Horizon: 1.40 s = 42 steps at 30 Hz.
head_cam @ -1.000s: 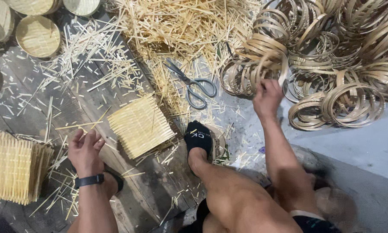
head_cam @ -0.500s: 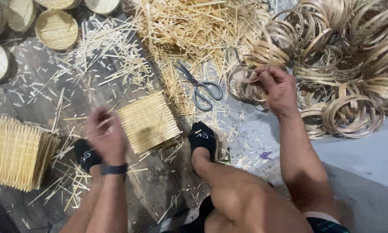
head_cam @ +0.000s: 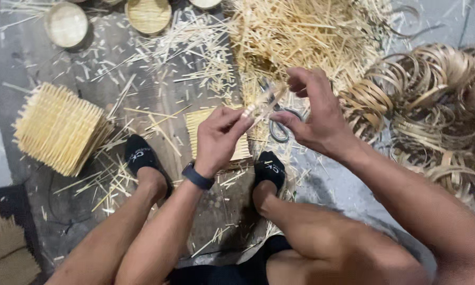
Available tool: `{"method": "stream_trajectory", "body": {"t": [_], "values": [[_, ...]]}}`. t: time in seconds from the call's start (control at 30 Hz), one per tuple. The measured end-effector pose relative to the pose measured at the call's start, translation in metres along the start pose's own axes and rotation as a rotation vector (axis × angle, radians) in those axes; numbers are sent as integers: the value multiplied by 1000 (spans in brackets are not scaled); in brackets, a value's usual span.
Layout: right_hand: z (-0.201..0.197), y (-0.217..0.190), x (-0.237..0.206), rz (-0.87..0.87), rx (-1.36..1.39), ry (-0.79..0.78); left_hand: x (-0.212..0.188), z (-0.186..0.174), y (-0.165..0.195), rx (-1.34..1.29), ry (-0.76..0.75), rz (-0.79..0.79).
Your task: The person sits on the floor and assembles round bamboo trays: they place a woven bamboo mat panel onto a round wooden base, press and fit the panel into the rim, trim excess bamboo strips with scissors, and stack the finished trays with completed ones nearby.
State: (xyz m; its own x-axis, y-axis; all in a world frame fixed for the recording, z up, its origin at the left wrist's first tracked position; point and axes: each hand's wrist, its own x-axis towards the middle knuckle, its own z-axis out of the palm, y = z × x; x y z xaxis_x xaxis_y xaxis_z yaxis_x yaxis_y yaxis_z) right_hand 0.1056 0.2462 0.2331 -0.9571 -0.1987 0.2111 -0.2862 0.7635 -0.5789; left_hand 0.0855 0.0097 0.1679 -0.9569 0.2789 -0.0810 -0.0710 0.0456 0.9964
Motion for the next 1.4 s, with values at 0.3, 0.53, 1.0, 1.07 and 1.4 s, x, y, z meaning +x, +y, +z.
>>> {"method": "stream_trajectory", "body": {"t": [0.3, 0.53, 1.0, 1.07, 1.4], "values": [[44, -43, 27, -78, 85, -33, -6, 5, 21, -419, 145, -346], [44, -51, 43, -278, 37, -65, 1, -64, 43, 203, 205, -192], [72, -100, 52, -596, -257, -42, 8, -53, 17, -530, -28, -719], [78, -101, 51, -553, -251, -41, 6, -51, 17, -567, 23, -732], [88, -67, 70, 416, 777, -55, 20, -77, -8, -994, 182, -478]]}}
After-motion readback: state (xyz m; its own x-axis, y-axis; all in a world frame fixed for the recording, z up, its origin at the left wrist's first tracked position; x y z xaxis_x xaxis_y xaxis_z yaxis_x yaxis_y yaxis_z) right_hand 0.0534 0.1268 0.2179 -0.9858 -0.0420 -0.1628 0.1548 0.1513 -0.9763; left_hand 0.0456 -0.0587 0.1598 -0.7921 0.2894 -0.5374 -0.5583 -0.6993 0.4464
